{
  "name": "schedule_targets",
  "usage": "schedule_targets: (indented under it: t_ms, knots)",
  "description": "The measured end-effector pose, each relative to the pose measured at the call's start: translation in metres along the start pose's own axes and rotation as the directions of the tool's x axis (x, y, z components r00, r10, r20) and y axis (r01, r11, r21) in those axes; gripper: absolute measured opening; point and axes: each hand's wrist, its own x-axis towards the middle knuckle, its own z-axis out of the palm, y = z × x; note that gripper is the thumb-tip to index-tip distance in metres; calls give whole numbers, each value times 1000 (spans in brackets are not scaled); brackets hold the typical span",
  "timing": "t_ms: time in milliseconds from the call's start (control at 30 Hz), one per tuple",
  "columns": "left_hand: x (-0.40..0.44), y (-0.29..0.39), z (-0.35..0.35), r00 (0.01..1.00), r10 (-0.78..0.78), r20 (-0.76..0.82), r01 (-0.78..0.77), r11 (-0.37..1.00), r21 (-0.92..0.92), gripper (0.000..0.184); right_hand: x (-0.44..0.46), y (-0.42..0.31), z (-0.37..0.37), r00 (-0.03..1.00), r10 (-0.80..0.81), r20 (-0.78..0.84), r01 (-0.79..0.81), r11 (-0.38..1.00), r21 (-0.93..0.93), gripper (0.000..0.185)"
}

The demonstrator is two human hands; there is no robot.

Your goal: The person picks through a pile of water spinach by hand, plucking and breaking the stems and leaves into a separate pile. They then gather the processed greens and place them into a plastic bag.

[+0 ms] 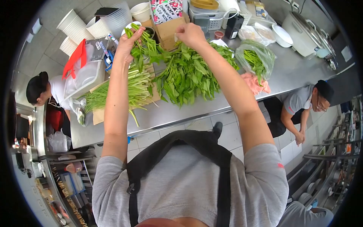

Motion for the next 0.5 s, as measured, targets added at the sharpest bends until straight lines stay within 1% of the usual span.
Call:
schedule_targets:
  t_ms: [33,67,133,167,233,267,333,367,400,433,467,500]
  knots:
    - [2,0,-2,1000,-12,3,12,998,-58,18,0,3,3,997,-69,29,68,998,13,24]
    - [3,1,-3,1000,-24,7,25,993,-115,18,0,5,9,997,-71,32,70,997,14,24]
    - [5,1,-4,999,-32,8,32,990,-138,18,-1,-2,18,989,-91,114,61,967,246,26]
    - [5,1,-4,999,-40,13,42,986,-162,18,-3,-5,22,989,-91,115,61,967,246,26]
    - [5,2,-1,999,-37,16,39,986,-163,18,-15,-27,19,971,-151,186,58,902,427,24]
    - [5,2,0,999,-33,20,36,986,-164,18,-16,-31,18,971,-148,185,56,902,429,24]
    - [7,-2,-2,999,-40,23,44,983,-180,17,-15,-34,18,971,-56,232,-25,944,330,22]
    - [9,-4,-4,999,-45,24,49,979,-198,16,-12,-31,19,971,-56,233,-25,944,330,22]
    - [9,-4,-6,999,-50,14,52,978,-202,16,-6,-28,21,995,-49,84,38,990,136,20]
    - [10,-3,-8,996,-21,-86,0,972,-235,15,-4,-24,23,995,-74,-66,69,995,-70,18]
    - [9,-3,-12,982,0,-188,-50,964,-263,14,-5,-17,26,996,-71,-49,67,995,-71,18]
    - [8,0,-17,983,18,-182,-66,964,-258,13,-7,-13,27,990,-134,-49,111,942,-315,18]
